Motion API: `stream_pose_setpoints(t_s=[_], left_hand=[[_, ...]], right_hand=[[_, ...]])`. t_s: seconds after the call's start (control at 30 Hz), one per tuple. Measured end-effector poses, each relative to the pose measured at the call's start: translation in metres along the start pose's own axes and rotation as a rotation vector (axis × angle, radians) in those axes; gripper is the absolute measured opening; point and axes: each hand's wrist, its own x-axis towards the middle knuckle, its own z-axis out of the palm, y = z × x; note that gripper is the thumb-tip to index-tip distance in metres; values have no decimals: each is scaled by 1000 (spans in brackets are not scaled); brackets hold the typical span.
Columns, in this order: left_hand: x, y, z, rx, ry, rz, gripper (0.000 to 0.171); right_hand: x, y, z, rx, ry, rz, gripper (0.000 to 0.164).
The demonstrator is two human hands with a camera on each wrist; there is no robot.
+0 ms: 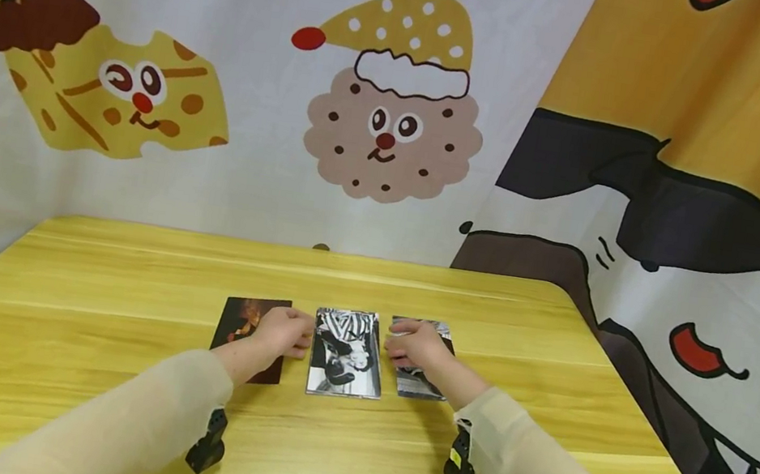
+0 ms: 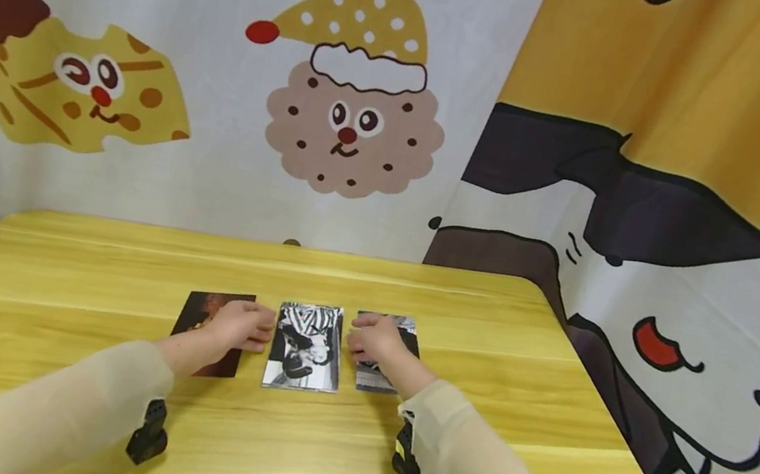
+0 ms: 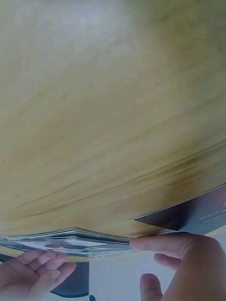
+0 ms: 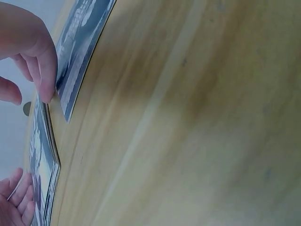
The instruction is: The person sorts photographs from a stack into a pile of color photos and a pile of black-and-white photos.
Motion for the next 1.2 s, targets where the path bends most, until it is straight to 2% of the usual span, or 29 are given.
stream_pose_setpoints(t_s=[0.33, 0.53, 0.9, 1.03, 1.2], left_hand=[[-1, -2, 0, -10, 0, 19, 36], [-5, -2, -1, 3, -25, 23, 37], [-8, 0, -3, 5, -26, 32, 36], [-8, 2, -2, 1, -11, 32, 35], [-8, 5, 0, 36, 33, 65, 34]], right_hand=[[0, -5, 8, -3, 12, 15, 41], [-1, -6, 9, 5, 16, 20, 40], [-7, -12, 7, 2, 0, 29, 39], [-8, -14, 6, 13, 6, 36, 39], [-7, -15, 6, 67, 12, 36, 40]])
